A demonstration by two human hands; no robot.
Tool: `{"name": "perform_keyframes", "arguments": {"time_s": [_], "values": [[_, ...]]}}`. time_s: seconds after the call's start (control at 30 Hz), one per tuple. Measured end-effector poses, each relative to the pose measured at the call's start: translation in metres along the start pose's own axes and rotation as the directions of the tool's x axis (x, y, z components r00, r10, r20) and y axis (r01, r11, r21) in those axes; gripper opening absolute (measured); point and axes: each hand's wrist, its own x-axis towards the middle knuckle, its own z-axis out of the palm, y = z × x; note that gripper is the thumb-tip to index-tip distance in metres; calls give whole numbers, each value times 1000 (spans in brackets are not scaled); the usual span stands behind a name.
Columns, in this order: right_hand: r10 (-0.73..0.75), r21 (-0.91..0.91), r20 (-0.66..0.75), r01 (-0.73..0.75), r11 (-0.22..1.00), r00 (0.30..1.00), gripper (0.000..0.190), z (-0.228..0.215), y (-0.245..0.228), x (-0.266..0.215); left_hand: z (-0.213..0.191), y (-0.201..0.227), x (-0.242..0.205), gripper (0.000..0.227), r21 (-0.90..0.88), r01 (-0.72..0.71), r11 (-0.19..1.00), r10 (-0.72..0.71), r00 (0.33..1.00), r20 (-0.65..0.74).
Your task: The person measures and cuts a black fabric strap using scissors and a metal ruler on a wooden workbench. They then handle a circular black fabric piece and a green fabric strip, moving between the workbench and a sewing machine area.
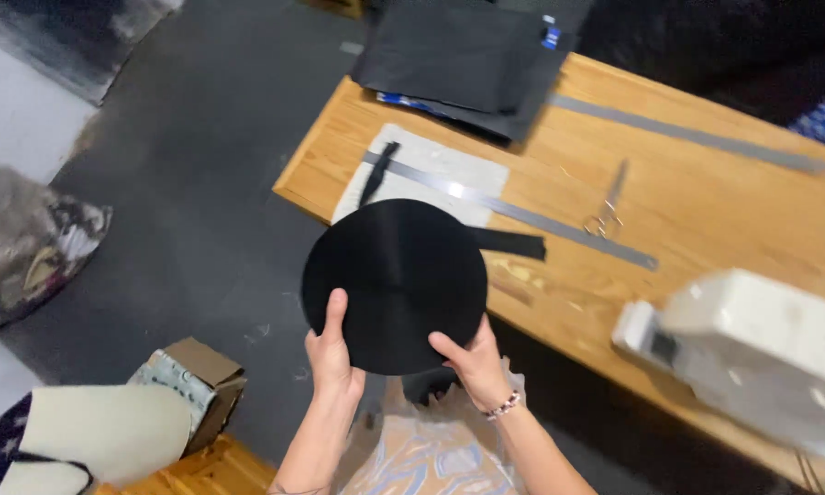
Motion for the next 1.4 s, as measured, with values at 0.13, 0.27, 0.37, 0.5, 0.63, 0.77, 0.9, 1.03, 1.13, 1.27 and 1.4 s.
{"name": "perform_keyframes", "arguments": {"time_s": [0.13,0.27,0.37,0.5,0.63,0.77,0.9,1.03,1.13,1.27,1.4], "values": [[67,49,18,-68,996,998,60,21,-38,66,33,-2,46,52,16,-21,1000,17,976,219],[45,49,21,-46,998,999,52,68,-103,161,59,-25,93,69,244,-193,950,117,948,296],[-37,9,-3,37,999,999,58,95,-139,242,73,-40,107,68,338,-86,937,5,972,233],[-148,52,-50,150,987,988,76,125,-157,360,80,-59,140,58,443,58,895,-153,971,181],[-6,-44,-158,-1,999,987,73,110,-149,447,83,-76,180,46,592,128,795,-282,943,176],[-34,-395,-316,-99,913,948,75,1,-61,505,100,-51,214,41,716,58,695,-323,916,240],[-227,-886,-106,12,463,968,25,13,-75,359,101,-28,264,35,811,-133,570,-273,900,339],[-181,-911,-254,-172,375,950,24,13,-55,272,106,-10,328,31,871,-341,353,-298,841,451],[-471,-914,-271,-71,399,839,12,7,-22,238,121,13,353,27,817,-562,133,-246,780,576],[-560,-910,-308,-67,409,769,18,6,-10,217,122,24,378,33,779,-625,-48,-335,745,577],[-322,-991,-105,-125,-42,941,50,-3,13,215,137,27,364,59,763,-638,-101,-485,701,522]]}}
